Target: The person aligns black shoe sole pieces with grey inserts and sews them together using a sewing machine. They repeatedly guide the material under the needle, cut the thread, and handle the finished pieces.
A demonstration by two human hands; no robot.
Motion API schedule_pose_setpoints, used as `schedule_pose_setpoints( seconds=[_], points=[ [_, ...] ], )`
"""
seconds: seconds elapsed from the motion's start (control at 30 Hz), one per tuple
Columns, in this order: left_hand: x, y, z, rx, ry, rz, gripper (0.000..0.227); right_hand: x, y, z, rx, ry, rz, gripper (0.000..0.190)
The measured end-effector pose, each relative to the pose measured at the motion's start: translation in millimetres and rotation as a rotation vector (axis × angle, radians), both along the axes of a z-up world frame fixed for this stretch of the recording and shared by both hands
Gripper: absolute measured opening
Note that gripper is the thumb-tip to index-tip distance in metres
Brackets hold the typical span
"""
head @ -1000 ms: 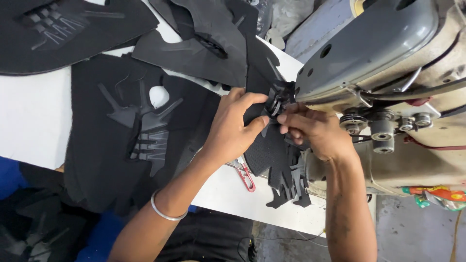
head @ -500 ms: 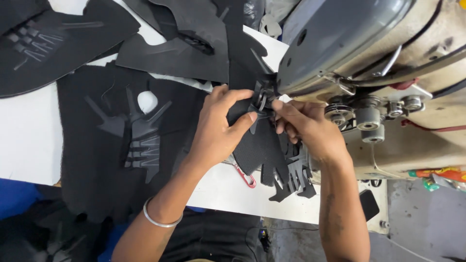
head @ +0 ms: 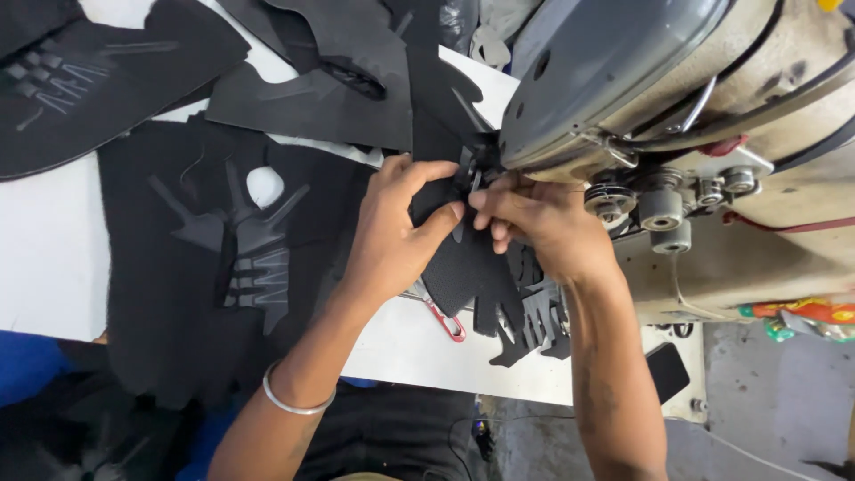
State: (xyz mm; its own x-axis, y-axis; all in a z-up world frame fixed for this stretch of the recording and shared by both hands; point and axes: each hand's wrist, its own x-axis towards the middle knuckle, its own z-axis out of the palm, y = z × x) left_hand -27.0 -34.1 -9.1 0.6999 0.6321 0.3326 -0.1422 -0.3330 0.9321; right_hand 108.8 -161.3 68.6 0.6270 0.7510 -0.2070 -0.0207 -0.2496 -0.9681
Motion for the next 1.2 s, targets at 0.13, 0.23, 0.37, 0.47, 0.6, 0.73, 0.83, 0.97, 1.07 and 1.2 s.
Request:
schedule_pose_setpoints(
  seconds=[0.13,0.23,0.37,0.47,0.6,0.73,0.83,0.97,1.07,1.2],
  points=[
    [-1,4,-3,0.02,-0.053,0.024,0.039,-10,-10,8,-0.13,-0.068,-0.069,0.009],
    [-6,3,-4,0.001,-0.044,0.016,0.039,-10,-16,-2,-0.164,-0.128,-0.046,0.013],
    [-6,2,-6,0.0,-0.046,0.001,0.04,-13,-4,8,-0.24,-0.14,-0.051,0.012],
    [-7,3,-6,0.0,-0.054,0.008,0.041,2,-4,-6,-0.176,-0.16,0.009,0.012],
    [-9,4,-5,-0.011,-0.03,-0.013,0.041,-12,5,11,-0.118,-0.117,-0.056,0.01],
    [-7,6,-7,-0.012,-0.055,-0.016,0.04,-11,2,7,-0.174,-0.13,-0.06,0.009],
    [-7,6,-8,-0.02,-0.069,-0.012,0.039,-4,-3,-3,-0.188,-0.119,-0.032,0.013],
    [-9,4,-5,-0.024,-0.052,-0.012,0.039,-9,7,2,-0.107,-0.053,-0.111,0.011],
    [-11,4,-3,-0.032,-0.048,-0.02,0.04,-12,0,2,-0.01,0.011,-0.092,0.008],
    [-11,5,-5,-0.037,-0.049,-0.033,0.039,-7,-21,-18,-0.032,-0.003,-0.191,0.007]
  ],
)
